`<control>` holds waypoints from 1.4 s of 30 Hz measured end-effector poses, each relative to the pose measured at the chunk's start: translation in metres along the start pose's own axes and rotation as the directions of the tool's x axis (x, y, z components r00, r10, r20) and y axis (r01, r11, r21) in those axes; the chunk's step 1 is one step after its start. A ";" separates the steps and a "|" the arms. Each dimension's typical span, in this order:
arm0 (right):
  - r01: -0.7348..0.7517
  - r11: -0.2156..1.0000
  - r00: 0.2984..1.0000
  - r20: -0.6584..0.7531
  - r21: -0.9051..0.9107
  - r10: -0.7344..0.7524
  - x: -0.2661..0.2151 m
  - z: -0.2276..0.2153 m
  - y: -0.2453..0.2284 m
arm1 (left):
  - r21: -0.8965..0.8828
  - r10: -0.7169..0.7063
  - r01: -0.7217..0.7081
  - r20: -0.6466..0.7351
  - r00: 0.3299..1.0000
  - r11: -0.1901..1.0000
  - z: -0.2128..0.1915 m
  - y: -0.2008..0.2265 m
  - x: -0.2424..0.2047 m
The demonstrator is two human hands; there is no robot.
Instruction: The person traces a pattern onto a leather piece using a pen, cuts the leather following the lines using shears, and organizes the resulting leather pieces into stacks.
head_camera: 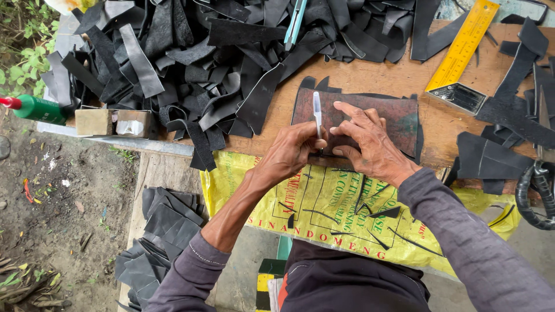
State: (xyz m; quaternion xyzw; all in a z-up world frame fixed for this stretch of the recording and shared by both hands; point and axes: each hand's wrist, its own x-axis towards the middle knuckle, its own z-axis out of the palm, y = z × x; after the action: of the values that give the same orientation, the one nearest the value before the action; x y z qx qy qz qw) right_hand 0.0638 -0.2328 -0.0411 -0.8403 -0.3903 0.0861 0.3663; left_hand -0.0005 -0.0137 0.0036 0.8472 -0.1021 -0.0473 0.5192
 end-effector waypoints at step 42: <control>-0.021 0.997 1.000 0.006 0.076 0.020 -0.009 -0.012 0.007 | 0.191 0.172 -0.186 0.088 0.981 0.964 0.023 0.004 0.007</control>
State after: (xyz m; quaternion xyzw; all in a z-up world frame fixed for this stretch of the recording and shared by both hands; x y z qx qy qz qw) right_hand 0.0668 -0.2491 -0.0388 -0.8295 -0.3791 0.1070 0.3961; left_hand 0.0015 -0.0371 -0.0035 0.8799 -0.2007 -0.0197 0.4302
